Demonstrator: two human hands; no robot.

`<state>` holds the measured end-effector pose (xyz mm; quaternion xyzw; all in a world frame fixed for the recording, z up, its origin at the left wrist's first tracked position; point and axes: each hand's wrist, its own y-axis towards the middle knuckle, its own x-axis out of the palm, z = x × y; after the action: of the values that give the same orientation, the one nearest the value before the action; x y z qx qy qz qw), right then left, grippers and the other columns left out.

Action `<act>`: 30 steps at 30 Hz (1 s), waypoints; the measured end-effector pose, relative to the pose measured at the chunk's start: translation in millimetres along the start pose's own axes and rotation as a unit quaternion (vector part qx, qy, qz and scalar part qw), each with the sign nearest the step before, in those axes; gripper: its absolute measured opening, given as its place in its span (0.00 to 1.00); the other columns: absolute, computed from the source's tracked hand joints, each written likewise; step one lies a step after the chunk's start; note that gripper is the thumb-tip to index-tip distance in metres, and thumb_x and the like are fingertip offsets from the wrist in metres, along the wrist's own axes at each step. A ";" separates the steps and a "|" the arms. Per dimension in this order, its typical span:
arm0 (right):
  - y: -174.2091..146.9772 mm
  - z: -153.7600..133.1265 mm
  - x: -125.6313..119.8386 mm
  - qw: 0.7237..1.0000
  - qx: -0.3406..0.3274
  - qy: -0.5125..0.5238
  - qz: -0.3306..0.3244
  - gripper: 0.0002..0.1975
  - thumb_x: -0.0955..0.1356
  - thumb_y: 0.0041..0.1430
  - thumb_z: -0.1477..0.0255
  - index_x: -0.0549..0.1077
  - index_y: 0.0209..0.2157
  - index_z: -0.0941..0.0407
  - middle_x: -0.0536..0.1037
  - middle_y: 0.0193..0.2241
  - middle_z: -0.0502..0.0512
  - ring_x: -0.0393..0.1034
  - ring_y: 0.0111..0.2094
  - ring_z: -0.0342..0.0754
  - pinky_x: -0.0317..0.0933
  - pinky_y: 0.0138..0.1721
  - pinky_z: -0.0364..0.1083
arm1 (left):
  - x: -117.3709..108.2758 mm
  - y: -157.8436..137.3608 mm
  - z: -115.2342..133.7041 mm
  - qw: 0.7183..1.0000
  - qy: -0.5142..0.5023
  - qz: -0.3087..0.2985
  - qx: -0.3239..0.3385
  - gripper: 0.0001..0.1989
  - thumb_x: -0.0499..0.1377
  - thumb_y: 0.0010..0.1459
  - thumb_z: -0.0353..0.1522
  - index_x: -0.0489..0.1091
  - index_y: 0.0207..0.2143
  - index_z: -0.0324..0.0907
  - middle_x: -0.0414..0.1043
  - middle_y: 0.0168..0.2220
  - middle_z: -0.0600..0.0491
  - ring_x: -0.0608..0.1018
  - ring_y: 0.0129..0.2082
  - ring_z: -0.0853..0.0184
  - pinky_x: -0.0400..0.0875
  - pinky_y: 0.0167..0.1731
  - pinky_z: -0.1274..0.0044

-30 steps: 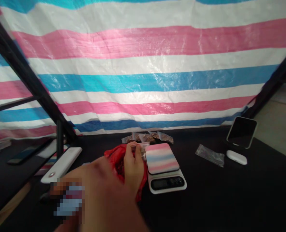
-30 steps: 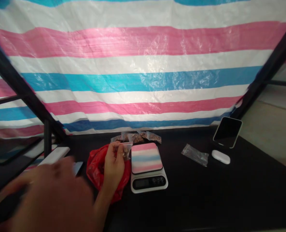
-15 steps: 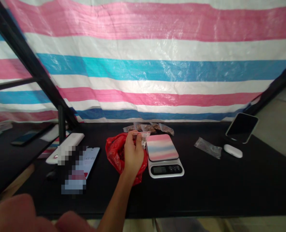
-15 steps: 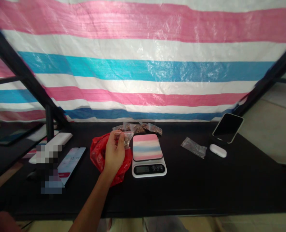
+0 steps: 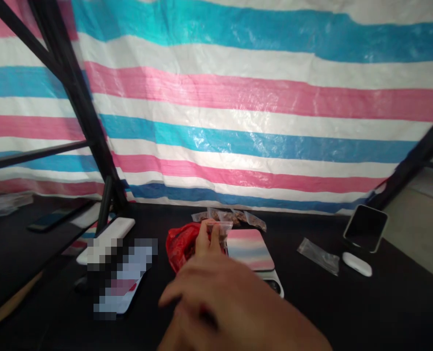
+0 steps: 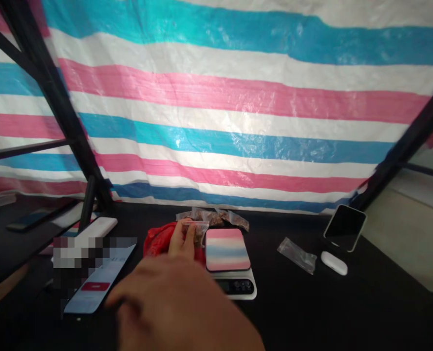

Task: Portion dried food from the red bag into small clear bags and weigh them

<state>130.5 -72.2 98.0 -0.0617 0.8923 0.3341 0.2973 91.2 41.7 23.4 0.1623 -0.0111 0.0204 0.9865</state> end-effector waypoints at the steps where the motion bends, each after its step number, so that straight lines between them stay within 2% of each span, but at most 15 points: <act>1: 15.8 17.1 -13.8 0.997 0.053 -0.011 0.058 0.08 0.67 0.62 0.68 0.80 0.36 0.46 0.81 0.34 0.50 0.73 0.39 0.52 0.66 0.43 0.50 | -0.1 0.4 0.2 1.000 -0.008 -0.002 0.004 0.13 0.50 0.65 0.35 0.72 0.38 0.41 0.75 0.32 0.51 0.78 0.33 0.64 0.76 0.32 0.78; 3: 37.2 55.2 -33.2 0.968 0.128 -0.075 0.203 0.08 0.66 0.62 0.68 0.77 0.35 0.50 0.80 0.36 0.55 0.71 0.41 0.54 0.65 0.46 0.53 | -0.3 1.6 -1.1 0.999 -0.030 -0.012 0.014 0.14 0.49 0.66 0.37 0.72 0.39 0.40 0.76 0.35 0.50 0.79 0.35 0.65 0.77 0.36 0.79; 5: 43.1 92.1 -40.3 0.944 0.167 -0.094 0.267 0.11 0.69 0.57 0.65 0.76 0.40 0.55 0.79 0.39 0.60 0.70 0.43 0.56 0.64 0.48 0.55 | -0.3 3.2 -4.3 0.998 -0.061 -0.020 0.003 0.12 0.53 0.65 0.39 0.71 0.40 0.41 0.77 0.37 0.50 0.79 0.37 0.66 0.76 0.40 0.77; 6: 41.3 107.6 -40.4 0.941 0.190 -0.063 0.274 0.13 0.69 0.57 0.63 0.76 0.41 0.56 0.78 0.38 0.59 0.70 0.40 0.55 0.65 0.45 0.53 | -0.2 3.8 -5.9 0.996 -0.080 -0.022 -0.009 0.12 0.55 0.65 0.41 0.70 0.41 0.41 0.77 0.38 0.50 0.79 0.37 0.65 0.76 0.40 0.76; 9: 27.3 133.9 -35.4 0.956 0.225 0.041 0.185 0.14 0.67 0.59 0.60 0.77 0.36 0.56 0.77 0.30 0.54 0.68 0.31 0.49 0.63 0.35 0.48 | 1.1 3.7 -8.1 0.992 -0.121 -0.021 -0.039 0.15 0.57 0.64 0.44 0.69 0.43 0.42 0.76 0.38 0.51 0.79 0.37 0.65 0.74 0.40 0.75; 11: 18.2 136.0 -32.0 0.960 0.222 0.055 0.162 0.14 0.67 0.60 0.60 0.77 0.33 0.55 0.75 0.27 0.52 0.66 0.29 0.48 0.60 0.33 0.46 | 3.0 1.6 -6.5 0.991 -0.121 -0.023 -0.043 0.14 0.57 0.64 0.43 0.68 0.43 0.43 0.76 0.38 0.52 0.78 0.37 0.66 0.74 0.41 0.75; 17: 10.8 122.9 -25.0 0.940 0.220 0.028 0.258 0.13 0.66 0.60 0.60 0.75 0.30 0.56 0.72 0.26 0.50 0.62 0.28 0.46 0.57 0.31 0.45 | 9.0 -7.7 -3.3 0.993 -0.101 -0.048 -0.039 0.14 0.55 0.66 0.42 0.68 0.45 0.42 0.76 0.43 0.49 0.79 0.43 0.64 0.72 0.47 0.73; 19: 12.2 120.7 -23.3 0.938 0.217 0.024 0.269 0.14 0.66 0.60 0.60 0.75 0.30 0.55 0.72 0.26 0.50 0.62 0.27 0.46 0.58 0.31 0.45 | 8.6 -10.2 -5.3 0.991 -0.109 -0.058 -0.047 0.15 0.54 0.66 0.43 0.68 0.44 0.42 0.77 0.43 0.48 0.79 0.43 0.63 0.72 0.48 0.71; 24: 15.2 119.3 -19.5 0.943 0.225 0.039 0.243 0.15 0.66 0.60 0.59 0.78 0.32 0.55 0.74 0.26 0.51 0.61 0.26 0.46 0.60 0.31 0.45 | 1.6 -13.9 -8.2 0.995 -0.074 -0.033 -0.055 0.16 0.53 0.66 0.45 0.68 0.44 0.42 0.78 0.42 0.48 0.80 0.42 0.62 0.72 0.47 0.70; 30: 16.7 119.9 -16.2 0.945 0.220 0.061 0.236 0.15 0.67 0.60 0.59 0.78 0.28 0.54 0.75 0.25 0.51 0.62 0.27 0.46 0.60 0.31 0.44 | -6.0 -16.7 -11.6 0.998 -0.003 -0.001 -0.066 0.20 0.51 0.66 0.48 0.70 0.45 0.42 0.78 0.44 0.46 0.80 0.44 0.60 0.73 0.47 0.71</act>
<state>197.3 15.1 44.6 0.1971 0.9490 0.1853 0.1616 86.0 29.4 7.0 0.0972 -0.0150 0.0183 0.9950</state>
